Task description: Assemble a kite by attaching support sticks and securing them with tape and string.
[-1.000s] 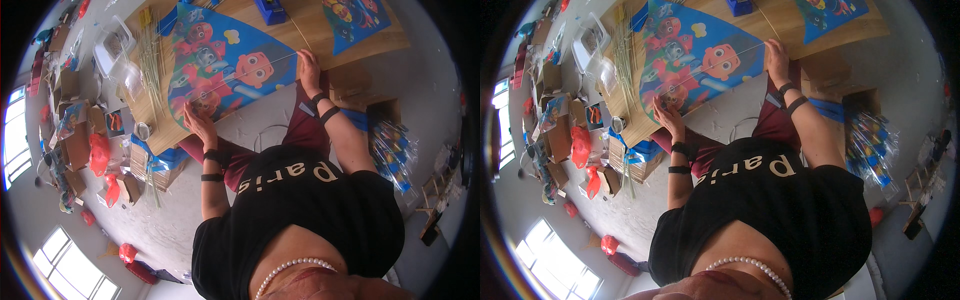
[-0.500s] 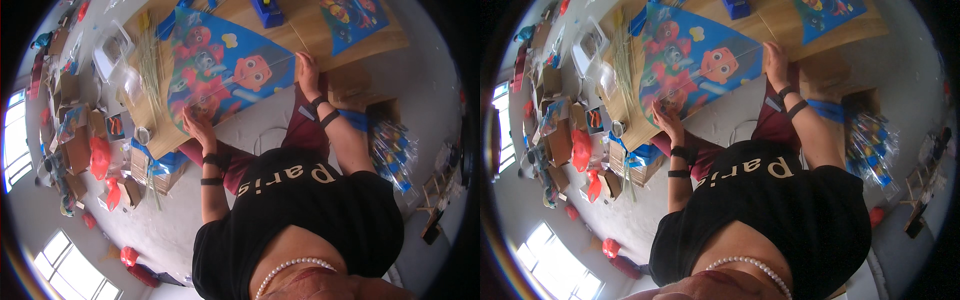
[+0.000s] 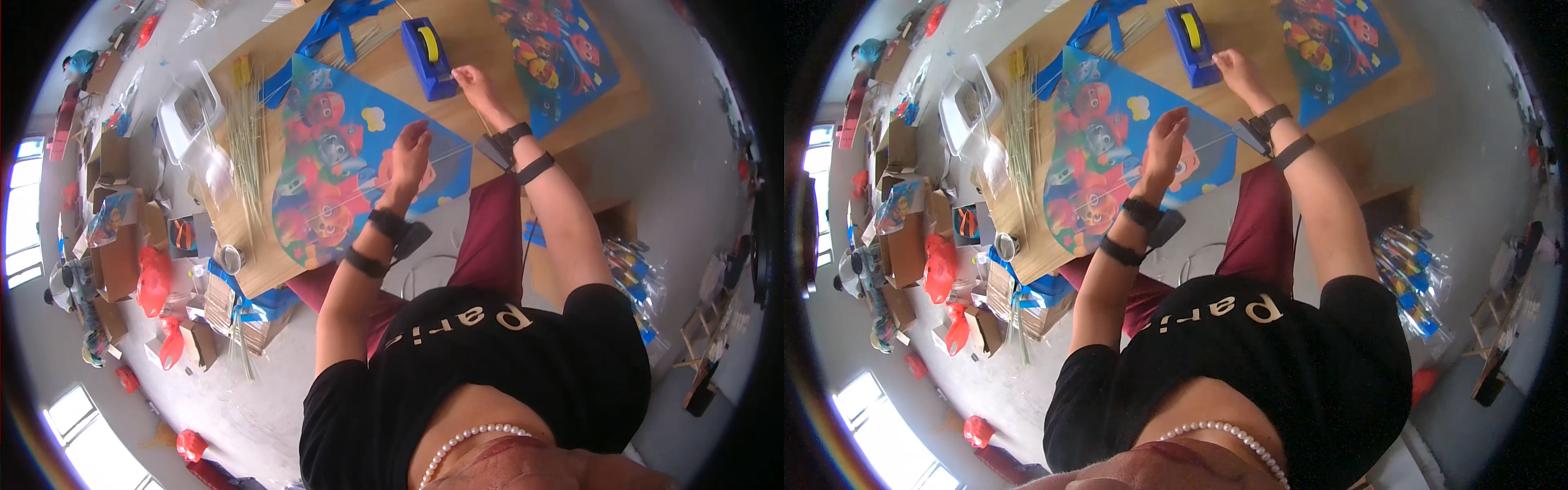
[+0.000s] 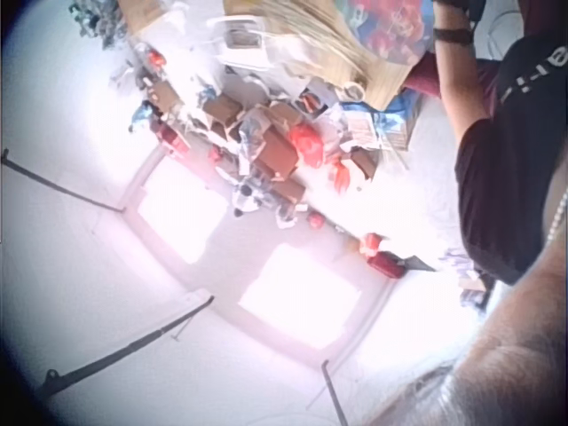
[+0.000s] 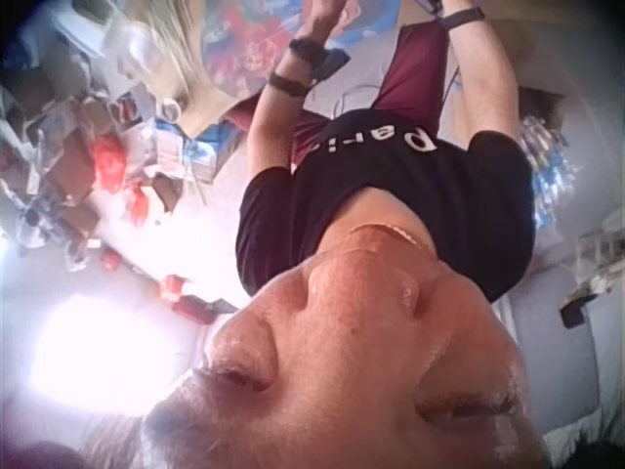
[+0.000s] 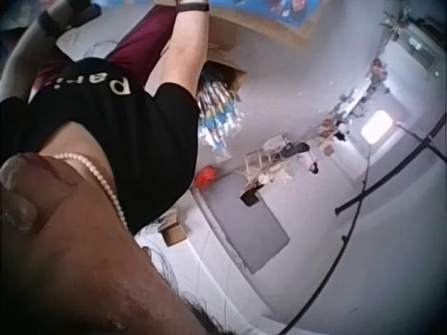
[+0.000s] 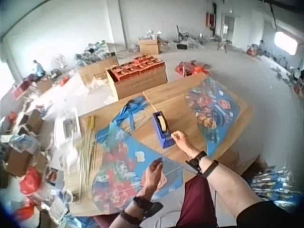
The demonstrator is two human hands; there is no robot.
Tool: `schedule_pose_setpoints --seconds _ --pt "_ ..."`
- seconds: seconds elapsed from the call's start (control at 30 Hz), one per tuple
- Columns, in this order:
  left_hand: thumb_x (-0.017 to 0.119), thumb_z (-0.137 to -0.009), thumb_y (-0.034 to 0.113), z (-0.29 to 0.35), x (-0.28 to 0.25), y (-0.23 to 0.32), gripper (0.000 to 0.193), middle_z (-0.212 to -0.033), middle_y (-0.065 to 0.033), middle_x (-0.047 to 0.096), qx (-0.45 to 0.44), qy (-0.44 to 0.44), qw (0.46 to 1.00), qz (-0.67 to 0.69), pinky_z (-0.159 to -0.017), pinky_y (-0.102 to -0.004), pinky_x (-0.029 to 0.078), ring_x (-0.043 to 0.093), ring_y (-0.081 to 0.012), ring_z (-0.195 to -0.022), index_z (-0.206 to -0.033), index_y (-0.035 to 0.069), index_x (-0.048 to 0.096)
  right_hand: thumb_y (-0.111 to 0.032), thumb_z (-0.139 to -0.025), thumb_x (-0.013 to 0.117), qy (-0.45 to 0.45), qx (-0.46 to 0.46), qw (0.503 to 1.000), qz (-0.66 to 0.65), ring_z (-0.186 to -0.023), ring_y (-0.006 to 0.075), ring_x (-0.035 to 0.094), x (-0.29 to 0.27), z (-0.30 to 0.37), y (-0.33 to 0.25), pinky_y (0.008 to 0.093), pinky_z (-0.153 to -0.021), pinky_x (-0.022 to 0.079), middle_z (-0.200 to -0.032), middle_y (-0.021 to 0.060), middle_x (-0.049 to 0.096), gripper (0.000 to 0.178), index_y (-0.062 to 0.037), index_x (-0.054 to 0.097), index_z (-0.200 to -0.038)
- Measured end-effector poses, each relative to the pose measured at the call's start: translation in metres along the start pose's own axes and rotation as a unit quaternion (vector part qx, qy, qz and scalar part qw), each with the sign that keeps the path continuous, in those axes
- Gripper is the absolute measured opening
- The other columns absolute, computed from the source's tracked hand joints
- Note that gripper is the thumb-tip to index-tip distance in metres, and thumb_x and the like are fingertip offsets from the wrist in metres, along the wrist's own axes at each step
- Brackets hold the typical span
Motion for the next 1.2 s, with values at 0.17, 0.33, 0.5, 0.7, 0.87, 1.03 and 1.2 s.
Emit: schedule_pose_setpoints --seconds 0.17,0.33,0.5,0.7,0.87,1.03,1.2 --pt "0.059 -0.095 0.015 -0.057 0.017 -0.03 0.027 -0.088 -0.0018 0.06 -0.093 -0.01 0.965 0.244 -0.071 -0.0256 0.042 0.051 -0.0099 -0.081 -0.113 -0.005 0.065 -0.029 -0.093 0.071 -0.089 0.004 0.996 -0.009 -0.083 0.0175 0.066 0.023 -0.006 -0.03 0.0359 -0.076 0.052 -0.088 0.0078 0.072 0.028 -0.0016 0.071 -0.097" --pt "0.061 -0.096 0.015 -0.097 0.013 -0.054 0.023 -0.091 -0.0079 0.066 -0.05 -0.066 0.973 0.217 -0.075 -0.0299 0.049 0.062 -0.0171 -0.084 -0.105 -0.005 0.065 -0.028 -0.094 0.07 -0.169 0.052 0.984 -0.034 -0.081 0.0121 0.064 0.033 -0.012 -0.045 0.0305 -0.075 0.05 -0.089 0.0025 0.073 0.026 -0.0027 0.072 -0.1" --pt "0.068 -0.093 0.009 -0.112 0.041 -0.057 0.02 -0.097 -0.0136 0.071 -0.137 -0.055 0.883 0.445 -0.081 -0.0326 0.056 0.07 -0.0223 -0.089 -0.106 -0.006 0.064 -0.026 -0.095 0.07 -0.245 0.135 0.896 -0.344 -0.073 0.009 0.061 0.022 -0.015 -0.016 0.0283 -0.07 0.048 -0.086 0.0005 0.072 0.02 -0.0068 0.073 -0.098" --pt "0.067 -0.094 0.006 -0.105 0.024 -0.046 0.02 -0.1 -0.0117 0.073 0.087 -0.048 0.995 0.016 -0.077 -0.0338 0.057 0.07 -0.0201 -0.089 -0.11 -0.004 0.063 -0.028 -0.097 0.065 -0.18 0.153 0.901 -0.364 -0.08 0.0104 0.06 0.026 0.012 -0.048 0.0296 -0.073 0.047 -0.086 0.0 0.069 0.024 -0.0051 0.073 -0.097" --pt "0.061 -0.095 0.012 -0.104 0.026 -0.057 0.017 -0.093 -0.0131 0.071 -0.158 0.0 0.938 0.31 -0.081 -0.0324 0.054 0.067 -0.0216 -0.087 -0.103 -0.003 0.065 -0.034 -0.099 0.063 -0.085 0.123 0.961 -0.231 -0.078 0.0096 0.052 0.007 0.097 -0.052 0.0325 -0.068 0.045 -0.081 -0.0023 0.062 0.032 -0.0034 0.067 -0.09" --pt "0.062 -0.085 0.008 -0.114 0.01 -0.053 0.013 -0.081 -0.0129 0.068 -0.192 0.045 0.93 0.309 -0.067 -0.0301 0.05 0.065 -0.0218 -0.076 -0.088 -0.004 0.067 -0.028 -0.102 0.058 -0.101 0.159 0.924 -0.332 -0.086 0.0121 0.051 -0.061 0.273 -0.107 0.0281 -0.081 0.043 -0.092 -0.0002 0.055 0.024 -0.0047 0.061 -0.098" --pt "0.056 -0.091 0.01 -0.118 0.015 -0.053 0.016 -0.09 -0.0168 0.069 -0.199 0.035 0.939 0.278 -0.083 -0.0357 0.055 0.067 -0.028 -0.088 -0.092 -0.005 0.063 -0.023 -0.103 0.056 -0.216 0.225 0.844 -0.437 -0.096 0.0123 0.055 -0.098 0.385 -0.094 0.0283 -0.091 0.045 -0.104 0.0036 0.057 0.019 -0.0053 0.059 -0.098"
Point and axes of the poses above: each hand's wrist, its own z-axis away from the middle knuckle, its own x-axis out of the palm, y = z × x, the point moved 6 cm from there along -z, towards the middle knuckle
